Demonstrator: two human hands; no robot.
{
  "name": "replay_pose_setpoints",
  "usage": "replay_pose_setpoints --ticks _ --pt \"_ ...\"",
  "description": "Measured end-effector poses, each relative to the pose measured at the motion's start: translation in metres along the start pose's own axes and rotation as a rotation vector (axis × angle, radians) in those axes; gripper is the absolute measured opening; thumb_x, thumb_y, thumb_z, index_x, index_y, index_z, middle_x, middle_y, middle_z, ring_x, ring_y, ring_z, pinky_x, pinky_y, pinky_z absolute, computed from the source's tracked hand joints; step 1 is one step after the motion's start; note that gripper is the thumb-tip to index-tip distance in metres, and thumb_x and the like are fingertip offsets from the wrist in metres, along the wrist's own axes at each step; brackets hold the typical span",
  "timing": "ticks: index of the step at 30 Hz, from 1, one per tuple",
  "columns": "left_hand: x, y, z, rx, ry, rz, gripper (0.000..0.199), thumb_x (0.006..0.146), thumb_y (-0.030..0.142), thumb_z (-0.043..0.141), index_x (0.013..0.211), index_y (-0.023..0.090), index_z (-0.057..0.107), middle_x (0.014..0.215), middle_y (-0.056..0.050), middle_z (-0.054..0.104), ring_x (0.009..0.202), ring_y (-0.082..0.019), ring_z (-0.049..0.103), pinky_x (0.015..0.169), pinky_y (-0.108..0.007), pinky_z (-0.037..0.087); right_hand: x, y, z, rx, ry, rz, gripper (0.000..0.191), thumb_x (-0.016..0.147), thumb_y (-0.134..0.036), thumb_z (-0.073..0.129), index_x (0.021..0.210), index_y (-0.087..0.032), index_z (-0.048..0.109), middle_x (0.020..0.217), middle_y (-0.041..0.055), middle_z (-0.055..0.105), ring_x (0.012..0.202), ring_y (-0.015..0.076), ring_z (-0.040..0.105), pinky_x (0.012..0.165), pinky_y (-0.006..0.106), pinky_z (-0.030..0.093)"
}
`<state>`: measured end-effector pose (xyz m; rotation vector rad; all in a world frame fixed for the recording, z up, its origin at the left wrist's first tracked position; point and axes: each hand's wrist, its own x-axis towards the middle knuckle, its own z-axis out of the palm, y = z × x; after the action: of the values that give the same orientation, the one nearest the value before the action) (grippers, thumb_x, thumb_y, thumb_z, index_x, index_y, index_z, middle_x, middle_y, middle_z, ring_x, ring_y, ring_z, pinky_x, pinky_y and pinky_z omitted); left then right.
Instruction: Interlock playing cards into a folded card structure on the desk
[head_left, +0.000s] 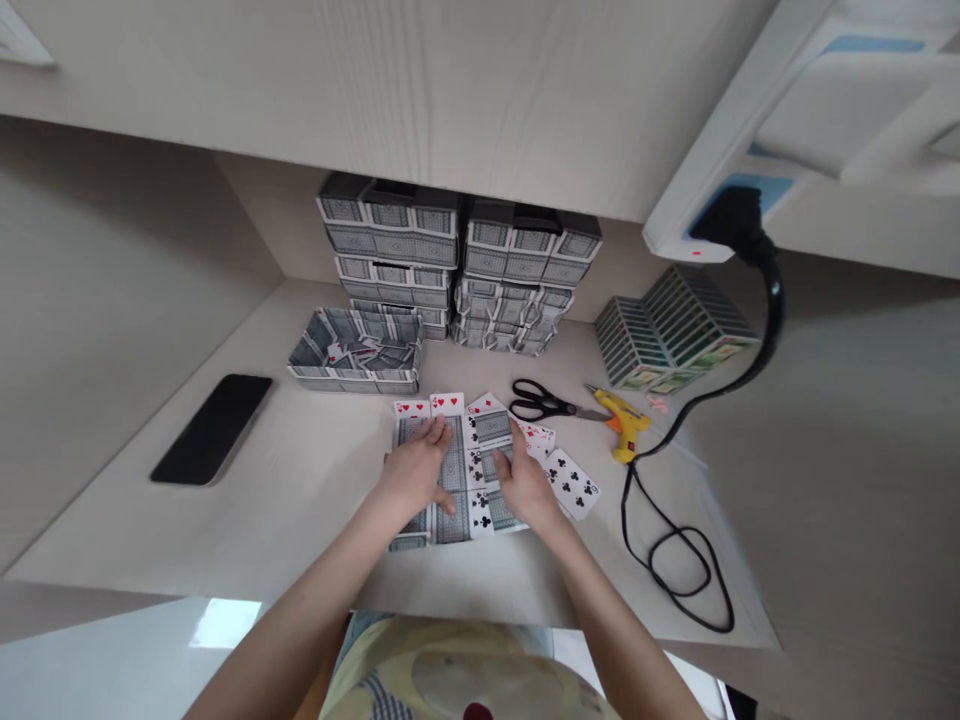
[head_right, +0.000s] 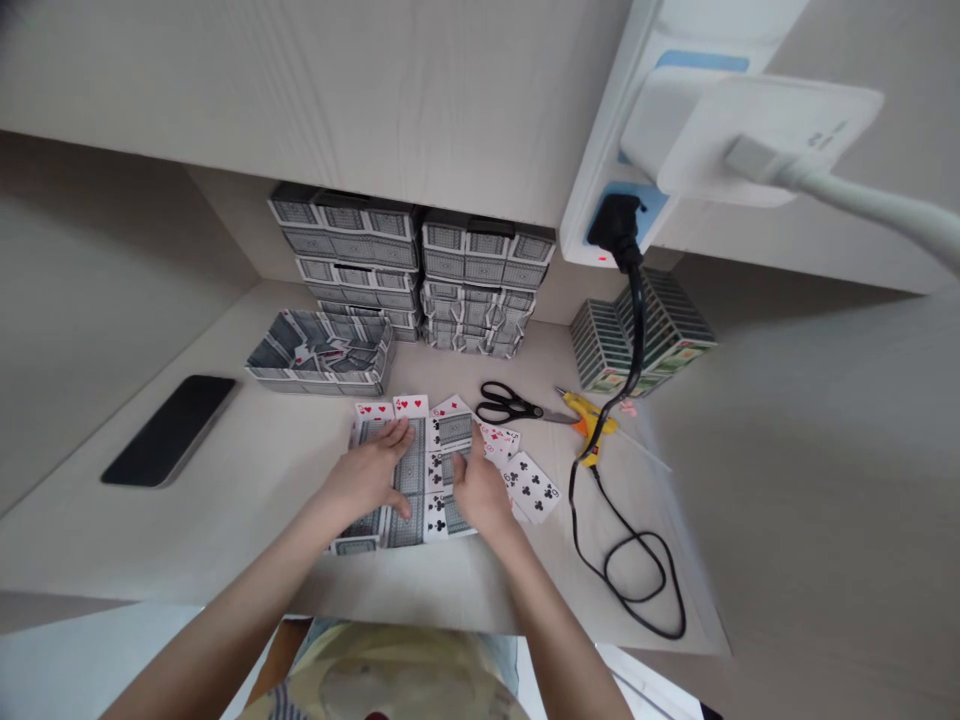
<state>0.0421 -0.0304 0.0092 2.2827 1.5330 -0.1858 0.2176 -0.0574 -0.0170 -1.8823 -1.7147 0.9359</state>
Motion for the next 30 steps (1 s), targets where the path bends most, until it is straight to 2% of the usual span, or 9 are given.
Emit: replay_pose_setpoints --ticks 4,8,15,18,21,26,30 --pt "0.0 0.001 0.0 0.01 0.005 0.001 0.105 0.042 0.038 0.079 0.132 0.009 0.035 0.141 -0.018 0.025 0.131 -0.028 0.022 0.104 -0.034 0.027 0.002 0.004 0.003 0.074 0.045 -0.071 0.056 0.087 -0.027 0.037 0.138 -0.017 0.018 0.129 0.0121 0.049 0.116 0.0212 0.048 0.096 0.035 0.037" --pt "-0.001 -0.001 0.001 -0.021 0.007 0.005 0.106 0.043 0.039 0.079 0.133 0.008 0.032 0.142 -0.018 0.023 0.132 -0.027 0.019 0.104 -0.034 0.027 0.003 0.011 0.007 0.176 0.093 -0.114 0.056 0.084 -0.028 0.043 0.136 -0.017 0.023 0.127 0.0107 0.051 0.115 0.02 0.049 0.097 0.035 0.037" --pt "0.002 -0.006 0.008 -0.023 0.025 0.037 0.102 0.046 0.041 0.077 0.133 0.01 0.033 0.141 -0.018 0.025 0.131 -0.028 0.02 0.103 -0.036 0.028 0.001 0.012 0.012 0.236 0.14 -0.103 0.058 0.083 -0.029 0.045 0.136 -0.018 0.026 0.132 0.0101 0.046 0.116 0.0201 0.048 0.097 0.035 0.037" --pt "0.001 -0.01 0.013 -0.016 0.047 0.064 0.091 0.056 0.041 0.072 0.133 0.012 0.033 0.141 -0.016 0.025 0.132 -0.028 0.019 0.102 -0.038 0.031 0.0 0.012 0.012 0.219 0.132 -0.096 0.059 0.083 -0.028 0.045 0.136 -0.018 0.024 0.13 0.0103 0.047 0.114 0.0202 0.05 0.096 0.035 0.038" --pt "-0.005 -0.013 0.022 -0.001 0.094 0.106 0.076 0.071 0.044 0.06 0.135 0.017 0.03 0.144 -0.011 0.022 0.133 -0.027 0.015 0.1 -0.043 0.032 0.0 0.011 0.011 0.191 0.118 -0.079 0.059 0.083 -0.028 0.045 0.136 -0.018 0.023 0.126 0.0105 0.051 0.112 0.0211 0.052 0.094 0.036 0.04" --pt "-0.017 -0.008 0.042 0.053 0.237 0.139 0.064 0.085 0.042 0.035 0.139 0.012 0.017 0.146 -0.01 0.014 0.135 -0.024 0.005 0.108 -0.042 0.017 -0.001 0.009 0.009 0.146 0.118 -0.063 0.058 0.083 -0.028 0.045 0.136 -0.02 0.024 0.125 0.0096 0.052 0.111 0.0217 0.052 0.092 0.036 0.042" --pt "-0.02 0.0 0.049 0.067 0.273 0.107 0.076 0.083 0.056 0.028 0.14 0.009 0.012 0.147 -0.013 0.01 0.134 -0.027 -0.002 0.108 -0.046 0.005 -0.001 0.008 0.01 0.148 0.123 -0.079 0.057 0.084 -0.029 0.043 0.136 -0.018 0.023 0.127 0.0095 0.05 0.113 0.0203 0.051 0.094 0.035 0.04"
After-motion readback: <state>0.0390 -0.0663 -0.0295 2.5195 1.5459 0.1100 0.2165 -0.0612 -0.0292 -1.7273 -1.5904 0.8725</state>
